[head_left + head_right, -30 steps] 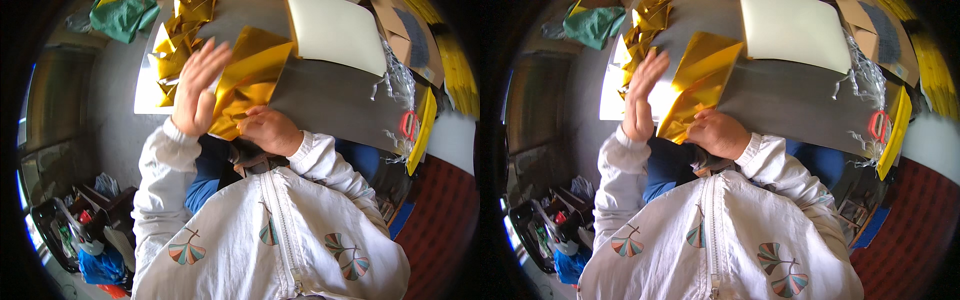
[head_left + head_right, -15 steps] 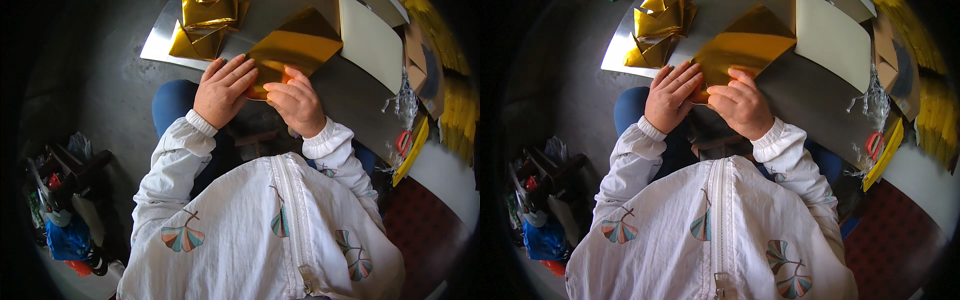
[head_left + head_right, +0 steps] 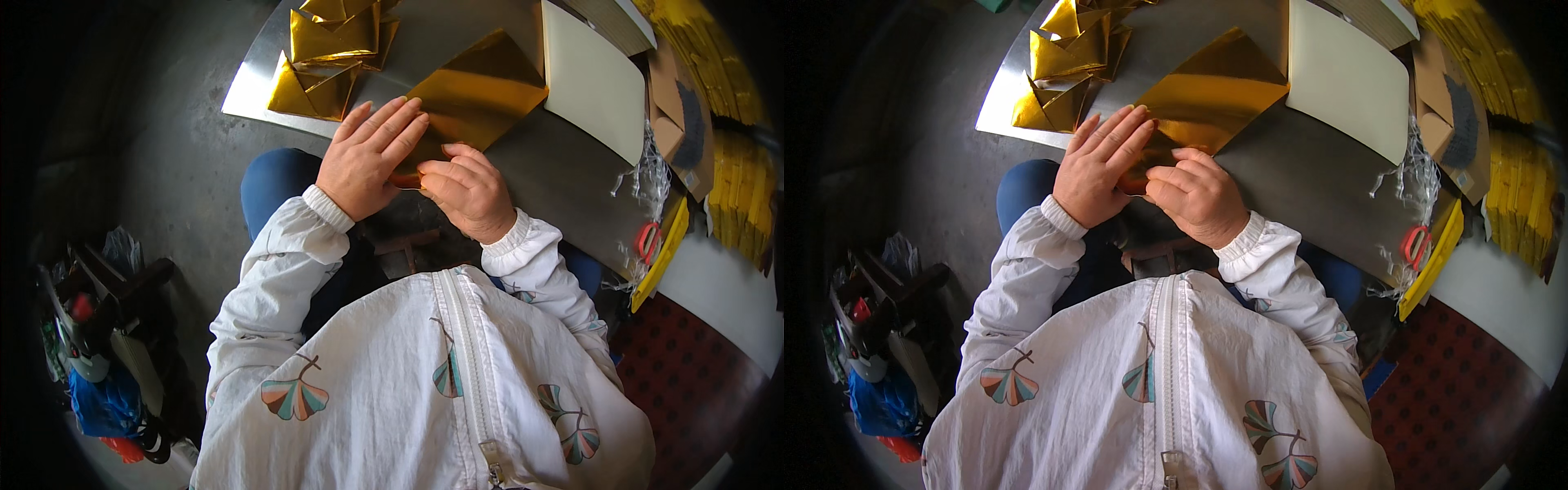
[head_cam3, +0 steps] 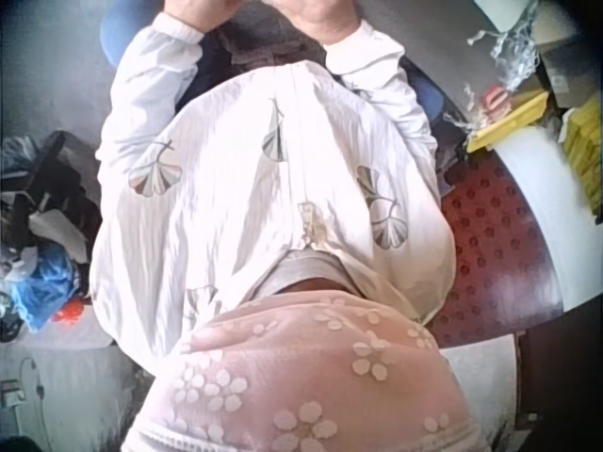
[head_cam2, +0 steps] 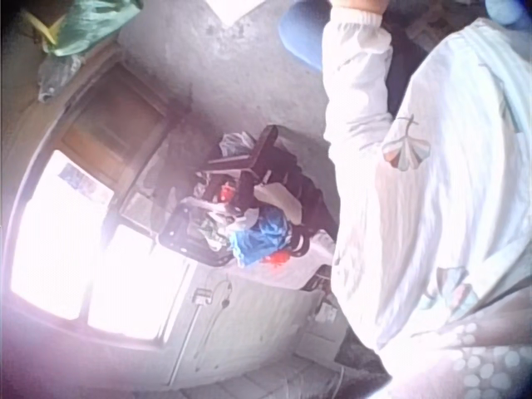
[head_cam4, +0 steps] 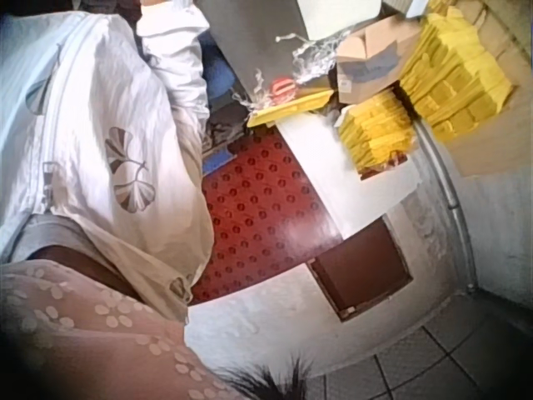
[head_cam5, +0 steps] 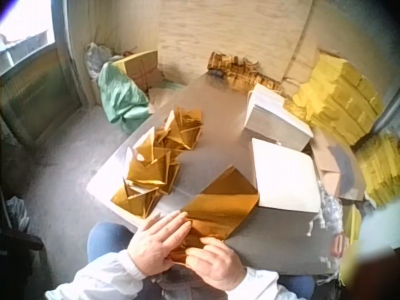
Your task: The person folds a gold-colored sheet of paper by hand into a small triangular packet, repeating the process with a second sheet. The finished packets are placed on the table next to a stack of similar items.
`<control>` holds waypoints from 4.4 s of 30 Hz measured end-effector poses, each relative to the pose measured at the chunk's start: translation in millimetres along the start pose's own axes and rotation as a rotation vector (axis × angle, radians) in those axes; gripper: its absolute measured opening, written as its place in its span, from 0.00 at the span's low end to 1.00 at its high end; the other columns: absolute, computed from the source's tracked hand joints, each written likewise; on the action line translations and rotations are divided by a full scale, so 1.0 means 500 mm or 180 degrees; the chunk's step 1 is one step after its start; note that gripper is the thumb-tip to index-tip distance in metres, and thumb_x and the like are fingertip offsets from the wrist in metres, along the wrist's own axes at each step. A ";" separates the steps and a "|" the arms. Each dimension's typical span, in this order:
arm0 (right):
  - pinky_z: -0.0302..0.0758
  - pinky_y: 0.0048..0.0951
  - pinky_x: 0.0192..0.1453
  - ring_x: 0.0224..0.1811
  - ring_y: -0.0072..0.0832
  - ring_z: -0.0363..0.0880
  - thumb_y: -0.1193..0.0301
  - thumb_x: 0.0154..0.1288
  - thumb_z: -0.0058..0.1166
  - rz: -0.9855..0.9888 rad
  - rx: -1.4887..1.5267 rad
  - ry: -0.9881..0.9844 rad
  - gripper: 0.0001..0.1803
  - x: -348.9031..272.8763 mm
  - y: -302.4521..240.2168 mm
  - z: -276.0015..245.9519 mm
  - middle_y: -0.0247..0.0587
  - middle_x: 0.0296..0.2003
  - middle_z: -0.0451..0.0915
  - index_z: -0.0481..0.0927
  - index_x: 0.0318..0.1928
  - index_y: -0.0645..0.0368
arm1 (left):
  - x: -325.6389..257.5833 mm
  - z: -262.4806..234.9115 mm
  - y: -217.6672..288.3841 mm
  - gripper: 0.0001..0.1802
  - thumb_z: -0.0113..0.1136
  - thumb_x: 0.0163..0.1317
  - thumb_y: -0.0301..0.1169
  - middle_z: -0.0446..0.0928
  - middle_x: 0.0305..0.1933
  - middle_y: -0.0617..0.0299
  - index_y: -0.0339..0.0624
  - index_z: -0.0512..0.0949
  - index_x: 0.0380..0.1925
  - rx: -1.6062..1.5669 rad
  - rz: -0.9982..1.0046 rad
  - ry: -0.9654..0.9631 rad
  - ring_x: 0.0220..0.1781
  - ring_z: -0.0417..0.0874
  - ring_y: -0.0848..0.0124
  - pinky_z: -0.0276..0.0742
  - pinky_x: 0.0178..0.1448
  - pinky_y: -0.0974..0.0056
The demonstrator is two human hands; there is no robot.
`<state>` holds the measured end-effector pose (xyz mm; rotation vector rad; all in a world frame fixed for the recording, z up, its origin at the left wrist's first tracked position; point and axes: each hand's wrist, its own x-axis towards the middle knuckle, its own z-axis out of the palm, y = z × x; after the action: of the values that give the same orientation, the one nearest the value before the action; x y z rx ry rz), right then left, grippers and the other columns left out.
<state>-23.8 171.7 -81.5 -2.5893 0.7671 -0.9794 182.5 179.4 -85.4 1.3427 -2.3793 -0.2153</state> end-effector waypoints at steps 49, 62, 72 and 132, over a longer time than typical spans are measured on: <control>0.76 0.41 0.60 0.44 0.37 0.81 0.72 0.56 0.62 -0.0151 0.0109 -0.0009 0.07 0.002 0.024 -0.014 0.36 0.39 0.82 0.82 0.37 0.54 | 0.059 -0.009 -0.045 0.55 0.27 0.58 0.77 0.62 0.73 0.53 0.41 0.66 0.67 -0.0181 0.0778 -0.0523 0.77 0.56 0.58 0.44 0.78 0.46; 0.74 0.43 0.63 0.39 0.33 0.81 0.73 0.55 0.67 -0.0028 0.0113 0.0121 0.11 -0.005 0.019 -0.034 0.35 0.42 0.83 0.82 0.39 0.54 | 0.046 -0.003 -0.025 0.42 0.65 0.57 0.52 0.60 0.75 0.62 0.56 0.62 0.70 0.0400 0.0708 -0.0575 0.77 0.56 0.65 0.43 0.80 0.51; 0.77 0.43 0.59 0.40 0.36 0.82 0.74 0.54 0.66 -0.0050 0.0013 -0.0037 0.10 -0.011 0.078 -0.070 0.36 0.42 0.84 0.83 0.38 0.56 | 0.116 -0.002 -0.032 0.65 0.65 0.40 0.72 0.49 0.78 0.57 0.53 0.51 0.74 0.0474 0.0843 -0.0939 0.79 0.49 0.62 0.41 0.80 0.49; 0.78 0.38 0.56 0.38 0.34 0.83 0.74 0.52 0.57 -0.0244 -0.0489 -0.0107 0.06 -0.054 0.054 -0.072 0.40 0.40 0.83 0.81 0.32 0.59 | 0.177 0.043 0.036 0.34 0.48 0.68 0.50 0.56 0.76 0.57 0.47 0.62 0.70 0.0401 0.0052 -0.0352 0.78 0.53 0.60 0.45 0.77 0.48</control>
<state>-75.4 162.5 -80.8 -2.7781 0.7675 -0.9294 118.5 112.6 -75.7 1.4002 -2.5324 -0.1404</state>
